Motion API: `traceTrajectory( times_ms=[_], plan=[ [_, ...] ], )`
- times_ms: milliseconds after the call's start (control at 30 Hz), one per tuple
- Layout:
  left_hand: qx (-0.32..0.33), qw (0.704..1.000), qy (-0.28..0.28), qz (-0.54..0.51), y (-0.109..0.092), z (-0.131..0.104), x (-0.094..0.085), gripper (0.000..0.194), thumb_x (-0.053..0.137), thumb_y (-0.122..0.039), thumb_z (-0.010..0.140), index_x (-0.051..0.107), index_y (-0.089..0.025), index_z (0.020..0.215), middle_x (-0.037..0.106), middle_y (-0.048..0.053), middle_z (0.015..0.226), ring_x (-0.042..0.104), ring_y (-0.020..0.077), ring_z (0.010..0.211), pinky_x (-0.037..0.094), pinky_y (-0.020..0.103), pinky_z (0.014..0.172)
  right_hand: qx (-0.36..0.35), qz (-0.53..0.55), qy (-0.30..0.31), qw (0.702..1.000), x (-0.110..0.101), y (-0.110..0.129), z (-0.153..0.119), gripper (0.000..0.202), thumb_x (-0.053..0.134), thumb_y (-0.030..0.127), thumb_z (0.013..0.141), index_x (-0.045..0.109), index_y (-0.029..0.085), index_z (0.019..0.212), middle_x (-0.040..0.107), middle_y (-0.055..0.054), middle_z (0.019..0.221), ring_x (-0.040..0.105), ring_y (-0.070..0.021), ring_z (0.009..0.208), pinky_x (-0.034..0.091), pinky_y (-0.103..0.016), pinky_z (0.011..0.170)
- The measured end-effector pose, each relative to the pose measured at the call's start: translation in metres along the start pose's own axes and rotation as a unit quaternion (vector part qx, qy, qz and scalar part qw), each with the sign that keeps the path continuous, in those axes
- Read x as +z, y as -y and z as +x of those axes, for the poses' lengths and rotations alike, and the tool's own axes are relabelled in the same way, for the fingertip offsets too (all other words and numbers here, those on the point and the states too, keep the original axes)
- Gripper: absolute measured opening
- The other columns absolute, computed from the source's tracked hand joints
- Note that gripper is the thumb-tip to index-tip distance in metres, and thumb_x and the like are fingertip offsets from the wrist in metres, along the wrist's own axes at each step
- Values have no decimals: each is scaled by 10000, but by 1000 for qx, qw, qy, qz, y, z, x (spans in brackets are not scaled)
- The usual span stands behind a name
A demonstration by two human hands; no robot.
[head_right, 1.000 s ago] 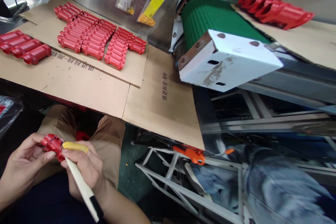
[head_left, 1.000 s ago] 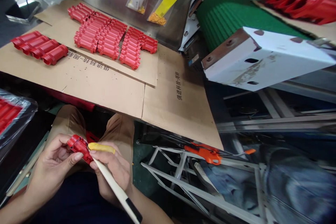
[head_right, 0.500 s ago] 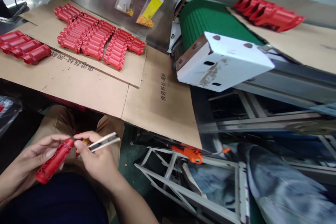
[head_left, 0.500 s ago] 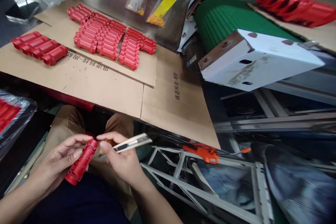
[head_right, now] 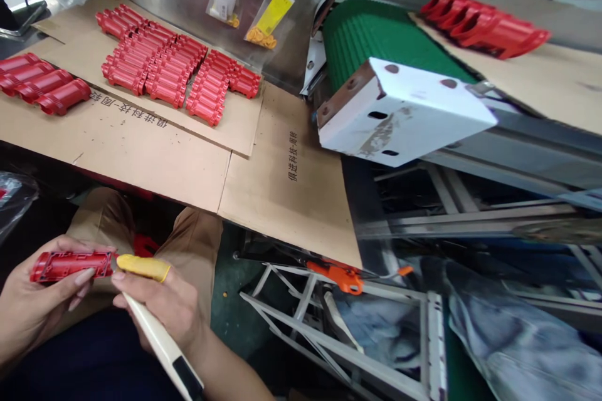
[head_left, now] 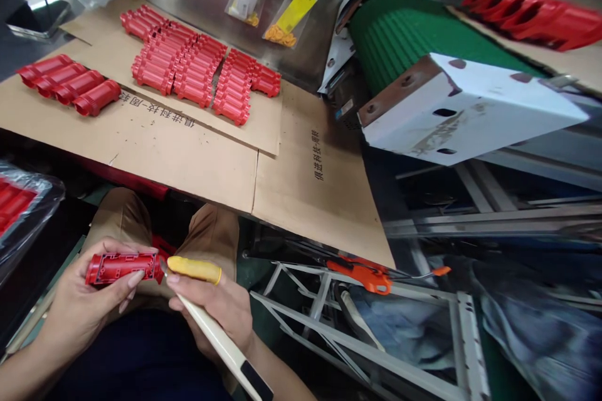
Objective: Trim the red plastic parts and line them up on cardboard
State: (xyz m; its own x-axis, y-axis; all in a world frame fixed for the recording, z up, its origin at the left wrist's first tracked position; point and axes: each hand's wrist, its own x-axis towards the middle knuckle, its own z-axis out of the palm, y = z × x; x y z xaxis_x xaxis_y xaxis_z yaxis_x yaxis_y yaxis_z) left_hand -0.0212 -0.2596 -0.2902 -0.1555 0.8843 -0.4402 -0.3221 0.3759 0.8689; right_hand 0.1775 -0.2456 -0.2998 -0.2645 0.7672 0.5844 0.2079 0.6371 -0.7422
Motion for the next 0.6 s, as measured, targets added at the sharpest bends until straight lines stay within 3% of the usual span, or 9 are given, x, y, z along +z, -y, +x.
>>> traceTrajectory(
  times_ms=[133,367,600],
  plan=[
    [13,999,-3,36,-1,-2,0,346,939,-371,745,723,-178,933,794,84,1088,582,76,555,502,170,462,-14,21,-7,1000,6,-3,0,361,716,63,960,726,157,1308,797,-141,1128,758,-222,973,693,-366,841],
    [20,999,2,49,0,-3,-2,328,937,-384,740,736,-203,926,804,60,1057,569,72,556,501,158,482,-25,34,-3,999,8,-7,-1,342,704,75,976,716,132,1312,796,-148,1135,760,-223,990,687,-366,850],
    [49,994,-2,98,2,-3,-6,293,923,-389,747,758,-229,928,808,87,1087,731,209,821,512,187,493,-6,25,-7,1000,9,0,-1,279,685,33,958,718,117,1222,789,-161,1117,759,-232,1030,675,-370,874]
  ],
)
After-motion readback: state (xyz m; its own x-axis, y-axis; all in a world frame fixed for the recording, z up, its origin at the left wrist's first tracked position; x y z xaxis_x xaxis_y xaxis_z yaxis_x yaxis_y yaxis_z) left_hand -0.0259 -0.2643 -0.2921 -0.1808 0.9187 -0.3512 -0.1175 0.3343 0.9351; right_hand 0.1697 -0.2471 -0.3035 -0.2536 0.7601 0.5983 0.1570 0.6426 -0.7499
